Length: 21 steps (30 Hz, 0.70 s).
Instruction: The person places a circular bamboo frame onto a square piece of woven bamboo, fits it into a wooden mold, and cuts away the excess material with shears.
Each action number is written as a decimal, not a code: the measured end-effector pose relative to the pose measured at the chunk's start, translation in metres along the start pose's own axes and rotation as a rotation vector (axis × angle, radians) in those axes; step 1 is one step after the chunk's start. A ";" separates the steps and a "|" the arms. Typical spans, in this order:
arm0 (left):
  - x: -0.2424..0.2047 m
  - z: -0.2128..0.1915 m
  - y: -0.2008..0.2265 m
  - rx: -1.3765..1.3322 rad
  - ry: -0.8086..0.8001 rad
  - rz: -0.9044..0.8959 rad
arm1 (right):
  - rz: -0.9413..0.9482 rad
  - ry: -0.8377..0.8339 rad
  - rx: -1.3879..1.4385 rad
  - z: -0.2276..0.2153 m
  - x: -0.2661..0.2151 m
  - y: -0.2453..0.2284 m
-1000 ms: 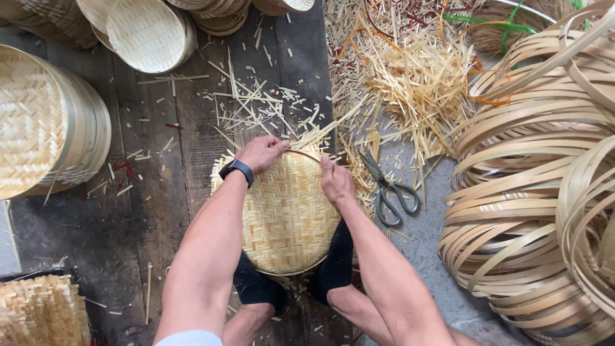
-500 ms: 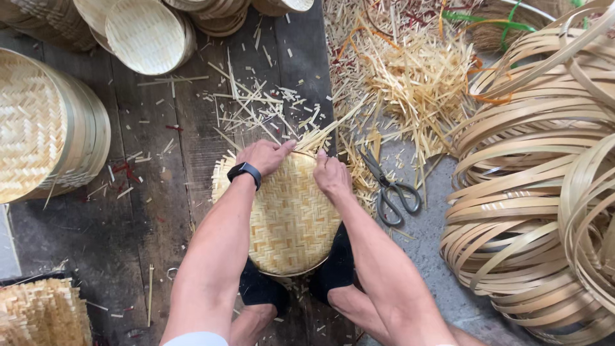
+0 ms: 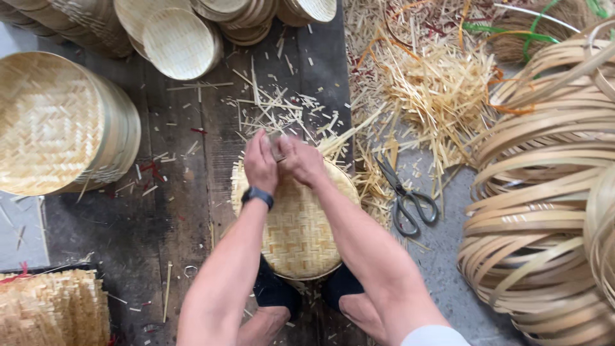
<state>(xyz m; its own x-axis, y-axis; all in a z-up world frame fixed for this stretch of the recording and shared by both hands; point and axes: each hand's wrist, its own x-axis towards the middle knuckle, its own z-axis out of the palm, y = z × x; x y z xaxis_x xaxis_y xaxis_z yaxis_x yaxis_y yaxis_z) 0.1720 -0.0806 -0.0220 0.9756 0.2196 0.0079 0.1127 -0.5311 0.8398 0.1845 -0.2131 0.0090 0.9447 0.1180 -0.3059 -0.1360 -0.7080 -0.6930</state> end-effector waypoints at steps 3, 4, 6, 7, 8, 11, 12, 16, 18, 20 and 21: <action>-0.046 -0.039 -0.013 0.487 0.162 -0.079 | 0.070 -0.284 -0.275 -0.003 0.005 -0.025; -0.058 -0.050 -0.020 0.430 0.044 -0.189 | 0.058 -0.329 -0.346 -0.004 0.003 -0.029; -0.071 -0.062 -0.035 0.302 -0.197 -0.394 | 0.105 -0.403 -0.442 -0.006 0.005 -0.035; -0.068 -0.061 -0.044 0.311 -0.223 -0.399 | 0.131 -0.438 -0.487 -0.006 0.007 -0.037; -0.064 -0.060 -0.052 0.319 -0.249 -0.403 | 0.133 -0.435 -0.487 -0.006 0.010 -0.037; -0.059 -0.058 -0.064 0.253 -0.291 -0.435 | 0.157 -0.459 -0.495 -0.006 0.015 -0.041; -0.056 -0.058 -0.065 0.217 -0.297 -0.443 | 0.180 -0.478 -0.499 -0.005 0.016 -0.043; -0.051 -0.056 -0.071 0.123 -0.302 -0.497 | 0.205 -0.431 -0.469 -0.004 0.016 -0.043; -0.050 -0.056 -0.075 0.073 -0.273 -0.449 | 0.215 -0.428 -0.461 0.000 0.012 -0.040; -0.048 -0.055 -0.080 0.008 -0.273 -0.533 | 0.036 -0.252 -0.369 0.002 0.005 -0.032; -0.047 -0.053 -0.084 -0.025 -0.287 -0.572 | -0.134 -0.076 -0.275 -0.001 -0.005 -0.023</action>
<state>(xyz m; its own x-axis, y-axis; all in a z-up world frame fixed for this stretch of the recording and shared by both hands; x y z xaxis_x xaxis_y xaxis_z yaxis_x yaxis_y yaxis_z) 0.1063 -0.0033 -0.0640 0.7749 0.2330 -0.5876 0.6291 -0.3746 0.6811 0.1833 -0.1984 0.0270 0.9222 0.2675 -0.2793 0.0840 -0.8434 -0.5307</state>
